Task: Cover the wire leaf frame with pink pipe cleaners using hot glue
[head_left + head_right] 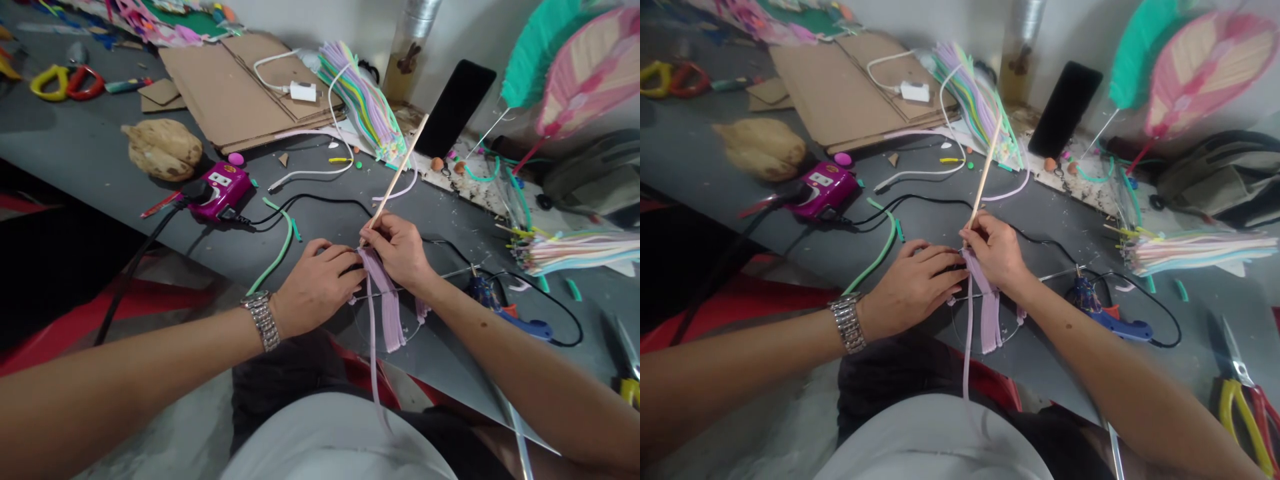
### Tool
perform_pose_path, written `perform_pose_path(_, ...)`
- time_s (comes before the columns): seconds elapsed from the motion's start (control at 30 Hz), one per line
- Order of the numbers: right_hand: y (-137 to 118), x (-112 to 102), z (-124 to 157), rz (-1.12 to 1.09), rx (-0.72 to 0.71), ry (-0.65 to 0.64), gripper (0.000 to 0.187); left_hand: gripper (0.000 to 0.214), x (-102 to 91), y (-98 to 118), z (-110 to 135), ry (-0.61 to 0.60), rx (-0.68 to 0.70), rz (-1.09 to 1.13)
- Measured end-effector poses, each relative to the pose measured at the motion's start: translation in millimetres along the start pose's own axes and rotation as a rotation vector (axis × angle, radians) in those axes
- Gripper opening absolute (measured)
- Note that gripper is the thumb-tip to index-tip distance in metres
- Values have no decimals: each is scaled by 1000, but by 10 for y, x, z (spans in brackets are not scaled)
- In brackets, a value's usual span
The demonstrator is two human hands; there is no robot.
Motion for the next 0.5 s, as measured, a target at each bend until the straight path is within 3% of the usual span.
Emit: perform_pose_path(0.5,-48,51,64,70,4,-17,23,19,0,7,-3,-11,9,-2)
Point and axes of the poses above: each hand's wrist, its own z-axis away from the middle knuckle, its own x-axis out of the palm, y = z × x, the point moved 10 cm from there along -z, towards the middle knuckle, and after that the axes turned 12 degrees about x, right-handed, at the moved point
